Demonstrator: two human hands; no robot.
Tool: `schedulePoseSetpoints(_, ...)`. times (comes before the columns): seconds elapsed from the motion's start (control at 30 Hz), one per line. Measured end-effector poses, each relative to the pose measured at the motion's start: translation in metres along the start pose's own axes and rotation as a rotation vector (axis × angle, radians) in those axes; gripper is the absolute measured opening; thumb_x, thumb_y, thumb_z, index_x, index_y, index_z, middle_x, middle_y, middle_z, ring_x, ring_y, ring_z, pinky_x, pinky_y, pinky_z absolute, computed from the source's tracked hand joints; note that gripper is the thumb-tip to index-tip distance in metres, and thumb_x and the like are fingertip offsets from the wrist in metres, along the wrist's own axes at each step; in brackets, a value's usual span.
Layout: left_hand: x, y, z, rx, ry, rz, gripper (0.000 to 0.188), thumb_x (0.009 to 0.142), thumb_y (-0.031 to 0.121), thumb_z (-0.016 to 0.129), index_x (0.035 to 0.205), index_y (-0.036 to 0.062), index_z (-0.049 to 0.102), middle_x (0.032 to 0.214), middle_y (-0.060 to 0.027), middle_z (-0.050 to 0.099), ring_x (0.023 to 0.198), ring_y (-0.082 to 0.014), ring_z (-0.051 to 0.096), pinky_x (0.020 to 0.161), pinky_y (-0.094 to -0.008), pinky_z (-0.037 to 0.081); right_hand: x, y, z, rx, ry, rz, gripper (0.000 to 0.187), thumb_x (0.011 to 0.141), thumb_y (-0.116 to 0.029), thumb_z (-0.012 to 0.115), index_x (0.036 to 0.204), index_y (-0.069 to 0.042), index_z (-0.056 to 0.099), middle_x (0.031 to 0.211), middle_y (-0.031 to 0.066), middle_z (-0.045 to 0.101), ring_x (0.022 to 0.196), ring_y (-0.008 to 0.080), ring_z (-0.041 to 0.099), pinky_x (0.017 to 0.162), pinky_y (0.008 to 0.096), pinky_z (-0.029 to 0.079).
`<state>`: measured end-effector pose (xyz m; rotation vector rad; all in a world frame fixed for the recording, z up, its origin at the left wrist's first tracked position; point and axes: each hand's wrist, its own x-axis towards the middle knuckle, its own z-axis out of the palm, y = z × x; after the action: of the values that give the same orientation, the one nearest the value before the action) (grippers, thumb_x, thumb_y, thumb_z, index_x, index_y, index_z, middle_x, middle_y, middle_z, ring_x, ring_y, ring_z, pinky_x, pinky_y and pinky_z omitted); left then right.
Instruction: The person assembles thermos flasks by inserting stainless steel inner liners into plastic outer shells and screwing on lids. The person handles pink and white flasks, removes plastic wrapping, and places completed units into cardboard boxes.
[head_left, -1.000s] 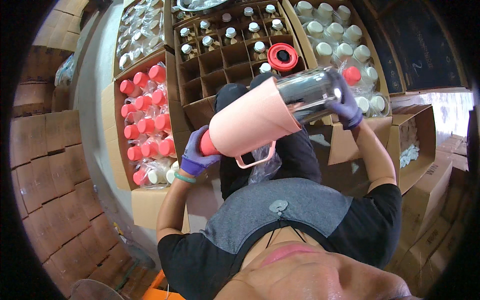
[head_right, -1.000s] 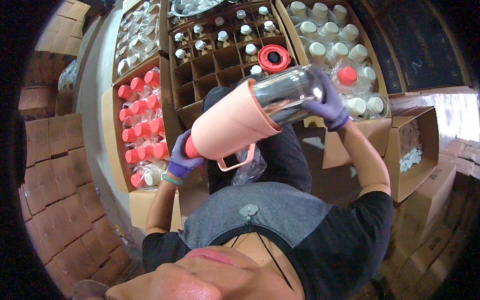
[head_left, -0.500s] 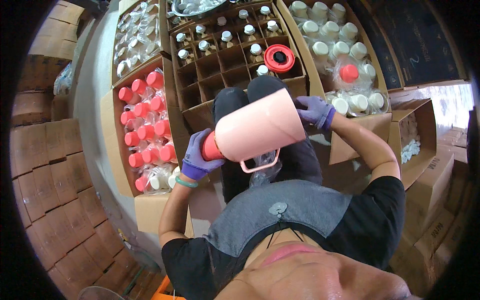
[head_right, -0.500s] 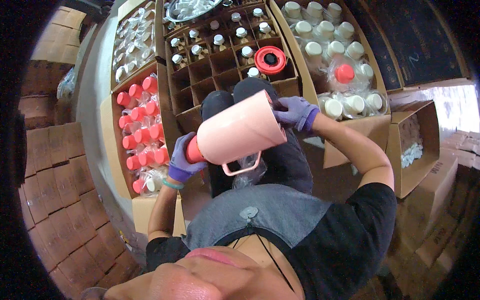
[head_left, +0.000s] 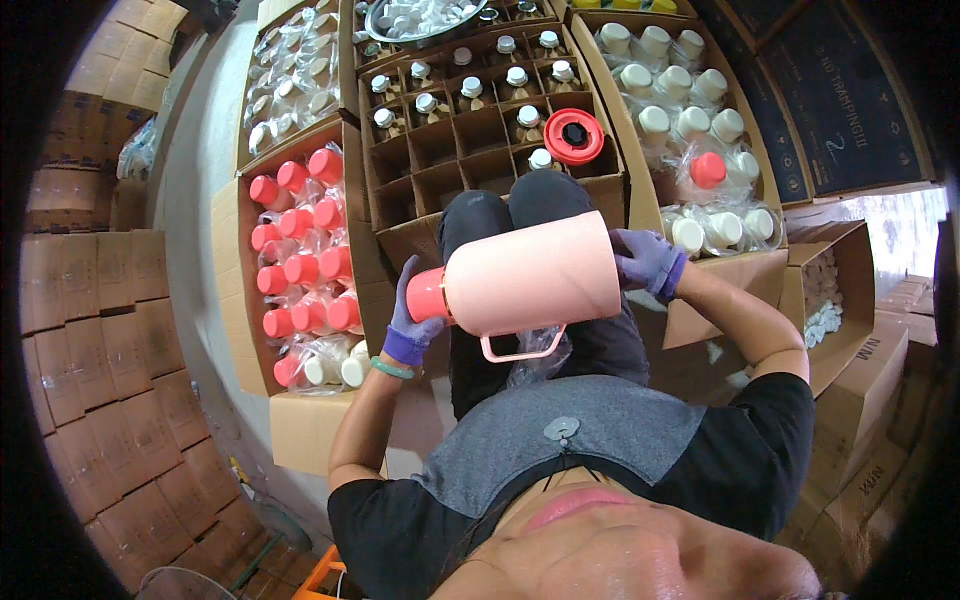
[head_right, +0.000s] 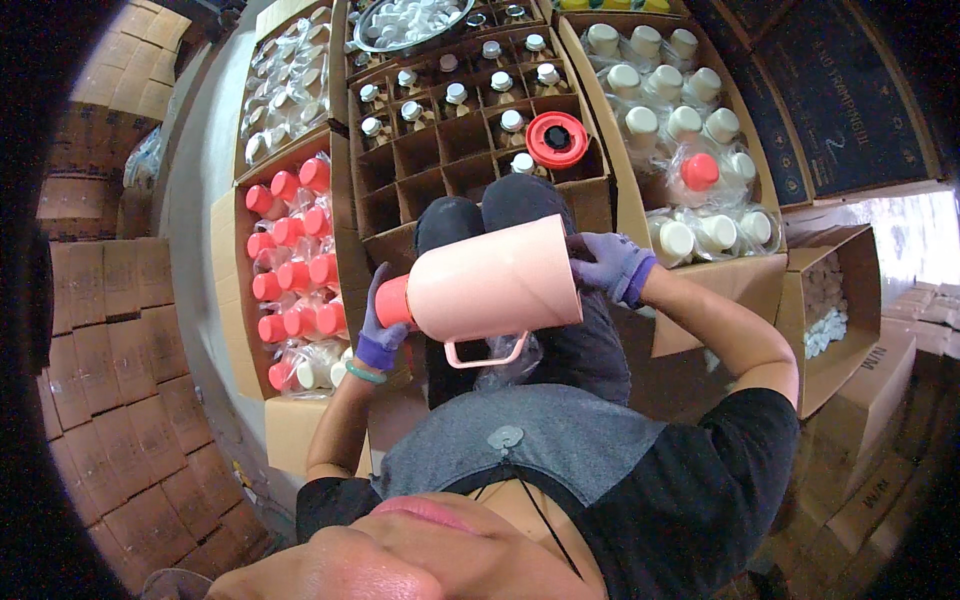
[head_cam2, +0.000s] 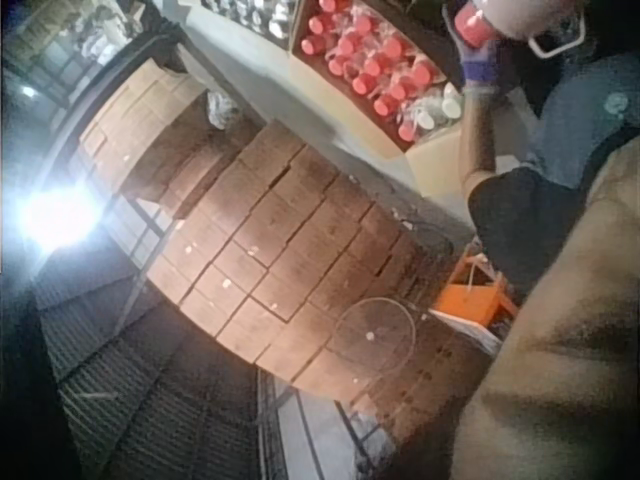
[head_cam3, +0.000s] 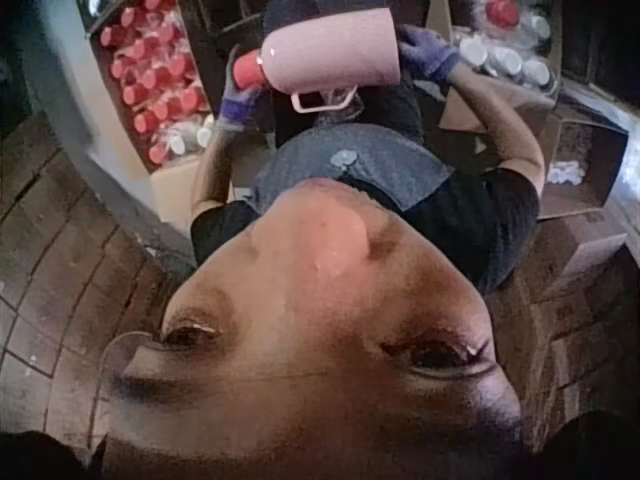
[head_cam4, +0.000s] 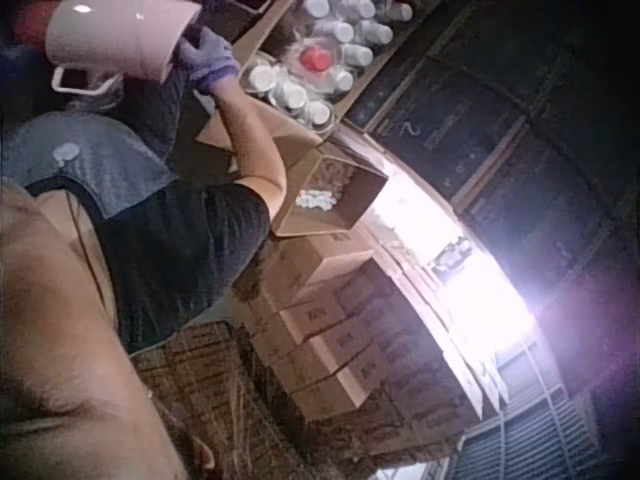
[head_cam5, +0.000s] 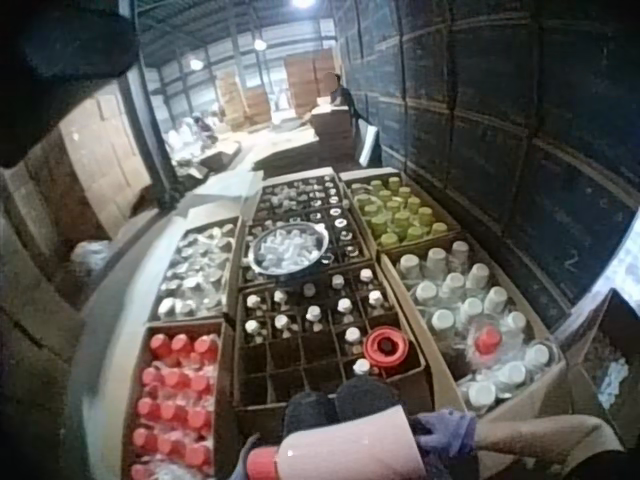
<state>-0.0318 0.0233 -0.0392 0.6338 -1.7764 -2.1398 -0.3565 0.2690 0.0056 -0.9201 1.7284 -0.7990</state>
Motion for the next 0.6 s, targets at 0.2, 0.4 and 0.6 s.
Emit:
schedulePoseSetpoints(0.2,0.004,-0.002,0.007,-0.12,0.116,-0.065,0.1,0.076,0.053,0.073,0.148,0.0044,0.025,0.132,-0.0135,0.051,0.121,-0.0242,0.051,0.104,-0.0363,0.04,-0.015,-0.007,0.01,-0.144,0.151,-0.488,0.087,0.07,-0.027,0.082,0.14,0.0,0.038,0.123,0.0176,0.06,0.112,0.0256,0.062,0.098,0.0367,0.046)
schedulePoseSetpoints(0.4,0.011,0.012,0.021,-0.103,0.257,-0.025,0.075,0.078,0.037,0.072,0.137,0.0029,0.041,0.125,-0.0134,0.052,0.116,-0.0238,0.052,0.102,-0.0356,0.041,-0.012,-0.005,0.016,0.119,0.22,-0.283,0.071,0.071,-0.028,0.082,0.13,-0.002,0.053,0.117,0.0169,0.065,0.108,0.0249,0.064,0.092,0.0365,0.049)
schedulePoseSetpoints(0.6,0.008,0.054,0.04,0.098,0.285,0.214,0.068,0.071,0.02,0.071,0.13,0.0011,0.043,0.122,-0.0137,0.053,0.114,-0.0255,0.052,0.101,-0.0378,0.04,-0.002,0.025,0.011,0.015,0.189,-0.285,0.053,0.075,-0.023,0.078,0.12,0.0,0.06,0.11,0.0158,0.068,0.102,0.022,0.065,0.087,0.0346,0.051)
